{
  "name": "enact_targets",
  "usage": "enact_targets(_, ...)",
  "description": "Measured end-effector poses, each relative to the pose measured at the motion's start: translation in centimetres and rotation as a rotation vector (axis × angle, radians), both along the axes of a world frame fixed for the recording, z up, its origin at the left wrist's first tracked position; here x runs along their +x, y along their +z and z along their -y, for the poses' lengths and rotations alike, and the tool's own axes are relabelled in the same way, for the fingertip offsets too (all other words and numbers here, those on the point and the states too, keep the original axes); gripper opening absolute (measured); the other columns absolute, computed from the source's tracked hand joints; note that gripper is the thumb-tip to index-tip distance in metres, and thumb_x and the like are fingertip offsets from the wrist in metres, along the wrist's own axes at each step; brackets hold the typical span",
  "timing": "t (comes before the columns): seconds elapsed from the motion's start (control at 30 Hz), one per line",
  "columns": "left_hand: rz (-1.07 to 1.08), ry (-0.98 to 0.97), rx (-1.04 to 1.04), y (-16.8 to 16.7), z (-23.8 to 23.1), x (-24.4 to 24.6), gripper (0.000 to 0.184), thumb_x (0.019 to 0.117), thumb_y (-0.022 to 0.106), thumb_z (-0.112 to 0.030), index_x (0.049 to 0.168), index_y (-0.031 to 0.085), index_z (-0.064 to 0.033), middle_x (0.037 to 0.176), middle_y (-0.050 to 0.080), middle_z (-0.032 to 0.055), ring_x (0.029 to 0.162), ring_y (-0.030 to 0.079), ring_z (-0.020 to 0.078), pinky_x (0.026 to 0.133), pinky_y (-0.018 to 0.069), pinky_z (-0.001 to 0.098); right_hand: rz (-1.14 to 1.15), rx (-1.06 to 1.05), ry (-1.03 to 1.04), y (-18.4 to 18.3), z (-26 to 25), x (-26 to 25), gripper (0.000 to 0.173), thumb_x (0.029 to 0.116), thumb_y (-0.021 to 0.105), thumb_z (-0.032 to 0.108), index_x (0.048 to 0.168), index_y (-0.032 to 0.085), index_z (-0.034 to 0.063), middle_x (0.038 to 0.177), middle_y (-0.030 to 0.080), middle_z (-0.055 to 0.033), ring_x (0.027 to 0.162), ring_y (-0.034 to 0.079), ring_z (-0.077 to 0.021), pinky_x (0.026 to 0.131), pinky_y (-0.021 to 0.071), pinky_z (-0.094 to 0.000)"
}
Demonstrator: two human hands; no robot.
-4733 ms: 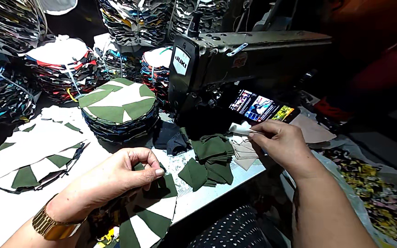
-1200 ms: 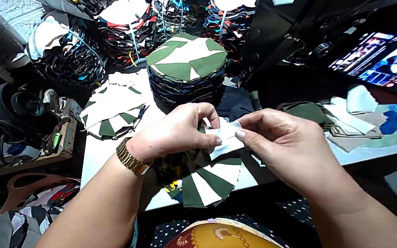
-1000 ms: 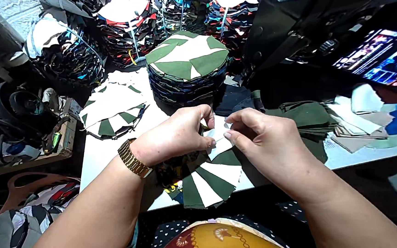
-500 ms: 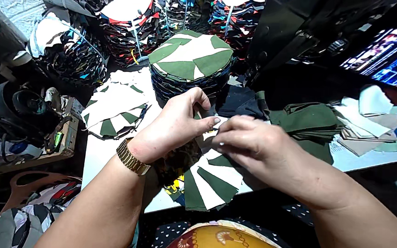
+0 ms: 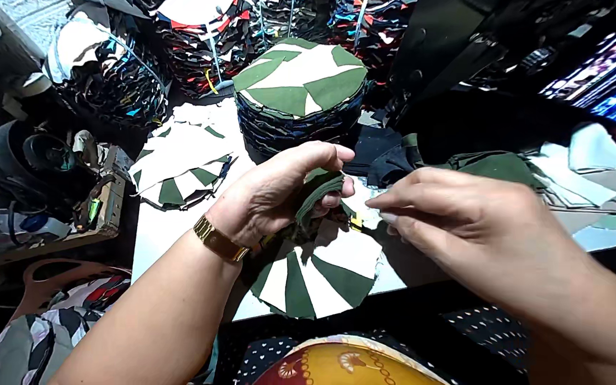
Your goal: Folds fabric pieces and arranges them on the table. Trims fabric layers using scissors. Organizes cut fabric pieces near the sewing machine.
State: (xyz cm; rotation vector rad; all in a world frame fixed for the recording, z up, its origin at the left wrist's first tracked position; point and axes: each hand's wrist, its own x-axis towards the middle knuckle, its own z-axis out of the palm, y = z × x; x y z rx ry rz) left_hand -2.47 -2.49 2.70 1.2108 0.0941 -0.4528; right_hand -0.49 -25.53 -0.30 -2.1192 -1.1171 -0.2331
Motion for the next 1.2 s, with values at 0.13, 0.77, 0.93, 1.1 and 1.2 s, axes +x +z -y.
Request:
enact_targets(0.13, 0.140, -0.090, 0.147, -0.4, -0.1, -0.1, 0.022, 0.1024, 0.042, -0.005, 0.120, 0.055, -0.0038, 0.076, 0.059, 0.0036, 0.055, 0.052, 0.0043, 0.048, 0.0432, 0.0153, -0.025, 0.053, 0.205, -0.7, 0.2, -0.4, 0.017, 0.0904, 0.063, 0.010, 0.096, 0.078, 0.0125, 0.096, 0.069, 0.0051, 0.087, 0.066, -0.0026, 0.074, 0.0576, -0.0171)
enact_targets(0.77, 0.576, -0.683, 1.050, -0.4, -1.0, -0.1, 0.013, 0.0883, 0.081, -0.013, 0.090, 0.070, -0.0076, 0.077, 0.063, -0.0013, 0.069, 0.058, 0.0040, 0.061, 0.0476, 0.0206, -0.148, -0.070, 0.353, -2.9, 1.3, 0.2, 0.013, 0.0870, 0.067, 0.016, 0.091, 0.079, 0.0176, 0.104, 0.066, 0.0065, 0.090, 0.064, 0.0005, 0.071, 0.0565, -0.0123)
enact_targets(0.93, 0.589, -0.685, 1.071, -0.4, -0.9, -0.2, 0.012, 0.0886, 0.080, -0.013, 0.091, 0.070, -0.0074, 0.077, 0.064, -0.0017, 0.069, 0.058, 0.0036, 0.062, 0.0479, 0.0206, -0.126, -0.059, 0.367, -3.0, 1.5, 0.6, 0.015, 0.0904, 0.064, 0.015, 0.090, 0.079, 0.0167, 0.103, 0.068, 0.0065, 0.090, 0.065, 0.0003, 0.072, 0.0567, -0.0126)
enact_targets(1.1, 0.603, -0.641, 0.990, -0.5, -1.1, -0.1, 0.012, 0.0919, 0.077, -0.016, 0.089, 0.070, -0.0072, 0.074, 0.062, -0.0017, 0.066, 0.057, 0.0032, 0.059, 0.0461, 0.0201, -0.081, -0.048, 0.368, -3.0, 1.3, 0.3, 0.015, 0.0896, 0.064, 0.014, 0.085, 0.078, 0.0163, 0.102, 0.067, 0.0053, 0.089, 0.064, -0.0007, 0.071, 0.0556, -0.0135)
enact_targets(1.2, 0.623, -0.565, 0.892, -0.7, -1.4, 0.3, 0.014, 0.0956, 0.072, -0.016, 0.087, 0.068, -0.0060, 0.070, 0.060, -0.0013, 0.062, 0.055, 0.0033, 0.055, 0.0435, 0.0193, -0.029, -0.029, 0.341, -2.6, 1.3, -0.1, 0.016, 0.0896, 0.061, 0.014, 0.084, 0.076, 0.0159, 0.102, 0.067, 0.0049, 0.088, 0.064, 0.0000, 0.070, 0.0555, -0.0137)
